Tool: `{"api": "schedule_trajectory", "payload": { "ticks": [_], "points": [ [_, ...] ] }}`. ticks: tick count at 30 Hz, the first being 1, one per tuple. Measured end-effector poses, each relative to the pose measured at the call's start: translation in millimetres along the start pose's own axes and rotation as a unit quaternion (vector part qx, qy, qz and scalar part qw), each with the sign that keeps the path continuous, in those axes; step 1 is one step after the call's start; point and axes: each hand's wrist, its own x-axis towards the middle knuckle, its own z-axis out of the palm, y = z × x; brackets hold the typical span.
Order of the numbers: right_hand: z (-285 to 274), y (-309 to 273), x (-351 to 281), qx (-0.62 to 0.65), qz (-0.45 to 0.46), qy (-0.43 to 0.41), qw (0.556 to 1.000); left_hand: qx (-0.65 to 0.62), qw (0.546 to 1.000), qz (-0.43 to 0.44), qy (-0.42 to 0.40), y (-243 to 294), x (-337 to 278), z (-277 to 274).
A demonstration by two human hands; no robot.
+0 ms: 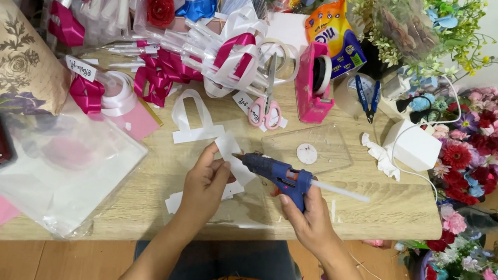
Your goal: The person assembles clear plastic gift bags by attaching white paper labels to the handles using a hot glue gun. They apply glue to the label, press it onto the handle, and then fold the bag to secure it.
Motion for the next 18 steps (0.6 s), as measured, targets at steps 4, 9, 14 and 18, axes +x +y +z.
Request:
{"api": "schedule_trajectory", "payload": {
  "ticks": [4, 9, 14, 18],
  "points": [
    [-3, -19, 2, -0.027, 0.004, -0.002, 1.0, -0.016, 1.0, 0.014, 0.008, 2, 0, -2],
    [-2, -43, 6, -0.042, 0.018, -0.008, 0.999, -0.033, 0.999, 0.021, 0.019, 8, 0, -5],
    [-3, -51, 4, -0.035, 0.028, -0.012, 0.999, -0.059, 0.997, 0.024, 0.038, 7, 0, -6],
    [-8, -32, -3, -0.04, 0.033, -0.01, 0.999, -0.099, 0.993, 0.018, 0.055, -13, 3, -8]
  ]
}}
